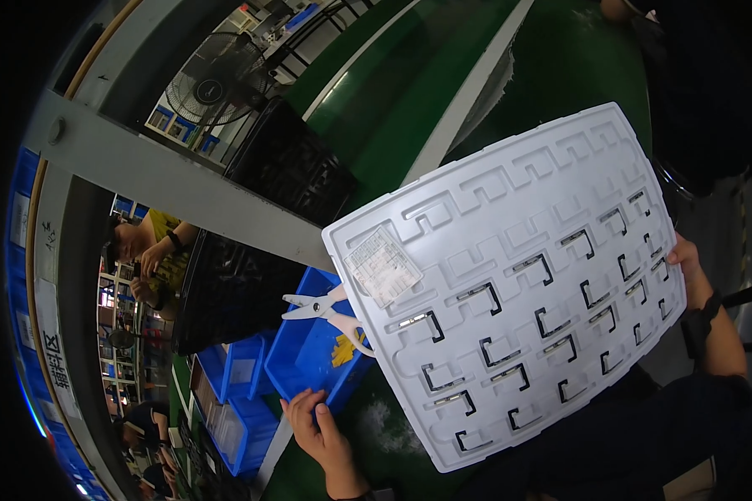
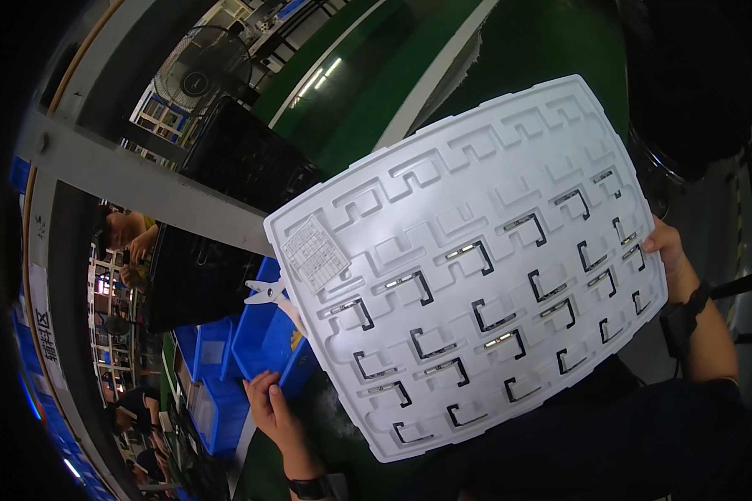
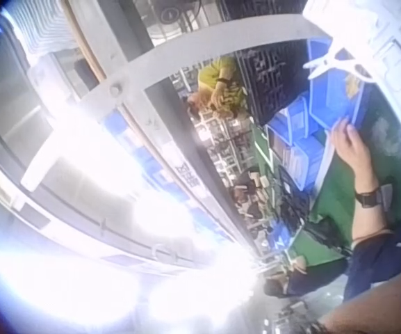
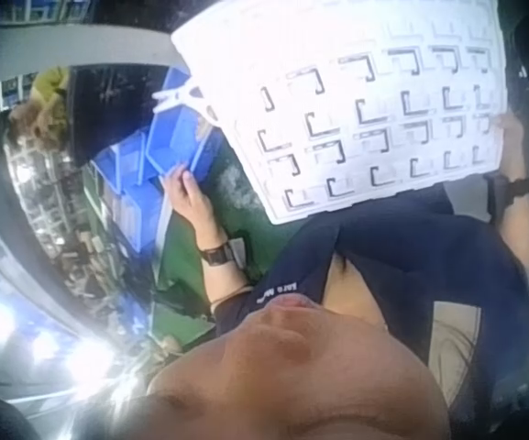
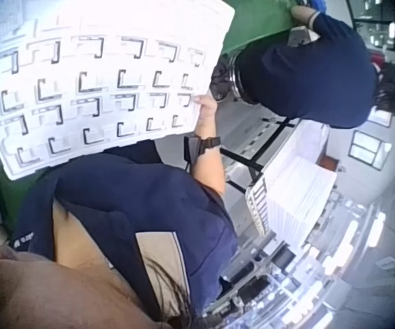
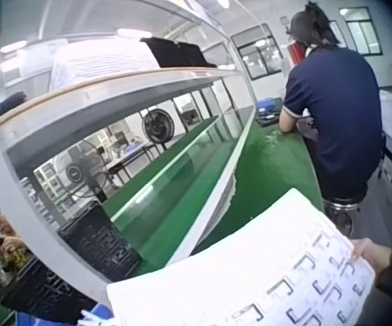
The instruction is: Trimming labels or tape from electronic components using scissors on an assembly line.
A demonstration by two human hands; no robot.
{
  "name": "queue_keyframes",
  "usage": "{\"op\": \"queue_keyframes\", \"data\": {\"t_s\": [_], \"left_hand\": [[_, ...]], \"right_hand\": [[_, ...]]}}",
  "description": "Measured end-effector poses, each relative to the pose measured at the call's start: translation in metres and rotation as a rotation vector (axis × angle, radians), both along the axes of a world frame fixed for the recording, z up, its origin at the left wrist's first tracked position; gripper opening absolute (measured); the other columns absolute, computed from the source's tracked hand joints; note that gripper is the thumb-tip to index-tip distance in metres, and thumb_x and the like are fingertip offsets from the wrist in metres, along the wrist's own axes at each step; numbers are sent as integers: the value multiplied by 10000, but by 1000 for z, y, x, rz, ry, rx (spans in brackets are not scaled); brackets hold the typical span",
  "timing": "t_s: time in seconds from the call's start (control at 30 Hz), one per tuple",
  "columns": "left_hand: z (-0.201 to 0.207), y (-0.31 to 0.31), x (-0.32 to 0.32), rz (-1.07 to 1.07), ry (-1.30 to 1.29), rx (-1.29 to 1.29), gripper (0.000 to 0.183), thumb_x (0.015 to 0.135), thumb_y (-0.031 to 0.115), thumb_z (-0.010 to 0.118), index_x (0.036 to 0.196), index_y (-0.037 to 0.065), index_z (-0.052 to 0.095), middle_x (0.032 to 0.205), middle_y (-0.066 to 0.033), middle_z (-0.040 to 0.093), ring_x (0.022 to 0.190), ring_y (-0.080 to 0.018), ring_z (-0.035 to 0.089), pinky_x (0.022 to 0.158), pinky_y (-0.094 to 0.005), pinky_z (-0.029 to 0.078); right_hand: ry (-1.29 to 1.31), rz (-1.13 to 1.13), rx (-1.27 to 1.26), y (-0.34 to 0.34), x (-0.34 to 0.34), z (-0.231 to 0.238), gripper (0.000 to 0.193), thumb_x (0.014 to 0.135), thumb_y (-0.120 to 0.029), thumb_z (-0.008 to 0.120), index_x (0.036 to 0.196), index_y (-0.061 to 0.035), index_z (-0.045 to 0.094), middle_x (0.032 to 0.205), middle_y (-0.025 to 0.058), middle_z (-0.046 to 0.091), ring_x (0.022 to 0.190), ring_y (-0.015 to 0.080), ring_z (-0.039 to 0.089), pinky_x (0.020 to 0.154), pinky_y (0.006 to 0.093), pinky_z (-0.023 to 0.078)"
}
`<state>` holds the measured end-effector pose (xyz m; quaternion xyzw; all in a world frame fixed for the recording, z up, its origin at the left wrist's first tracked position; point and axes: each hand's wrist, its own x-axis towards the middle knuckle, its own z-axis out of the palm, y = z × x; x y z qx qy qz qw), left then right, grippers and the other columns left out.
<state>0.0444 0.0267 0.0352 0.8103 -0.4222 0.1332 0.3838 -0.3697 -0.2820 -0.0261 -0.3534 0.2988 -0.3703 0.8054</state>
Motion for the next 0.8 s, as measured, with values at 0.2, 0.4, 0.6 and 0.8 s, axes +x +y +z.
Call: {"op": "queue_keyframes", "data": {"t_s": [0.2, 0.4, 0.6, 0.8], "left_hand": [[0, 1, 0, 7, -4, 14, 155, 795, 140, 490, 811, 17, 583, 828, -79, 582, 907, -245, 525, 1023, -485, 185], [1, 3, 3, 3, 2, 7, 162, 797, 150, 493, 811, 18, 585, 830, -86, 580, 902, -247, 522, 1022, -487, 185], [6, 3, 3, -6, -5, 10, 151, 792, 138, 493, 809, 21, 587, 833, -77, 582, 910, -243, 524, 1022, -483, 187], [4, 1, 5, -9, -10, 0, 140, 794, 130, 494, 815, 32, 591, 840, -78, 582, 912, -242, 524, 1019, -477, 194]], "right_hand": [[22, -17, 18, 0, -4, 0, 782, 483, -105, 555, 1215, 97, 366, 1038, 255, 568, 829, 337, 627, 746, 398, 523], [-45, 21, 18, 3, 3, 8, 781, 484, -99, 556, 1214, 100, 364, 1037, 258, 567, 829, 340, 626, 745, 397, 524], [0, -38, 29, 5, 1, 8, 766, 495, -100, 549, 1210, 104, 364, 1033, 263, 567, 807, 346, 630, 731, 409, 528], [-87, 59, 16, 7, 5, 13, 736, 517, -103, 528, 1206, 100, 368, 1046, 259, 561, 842, 338, 623, 744, 411, 524]]}}
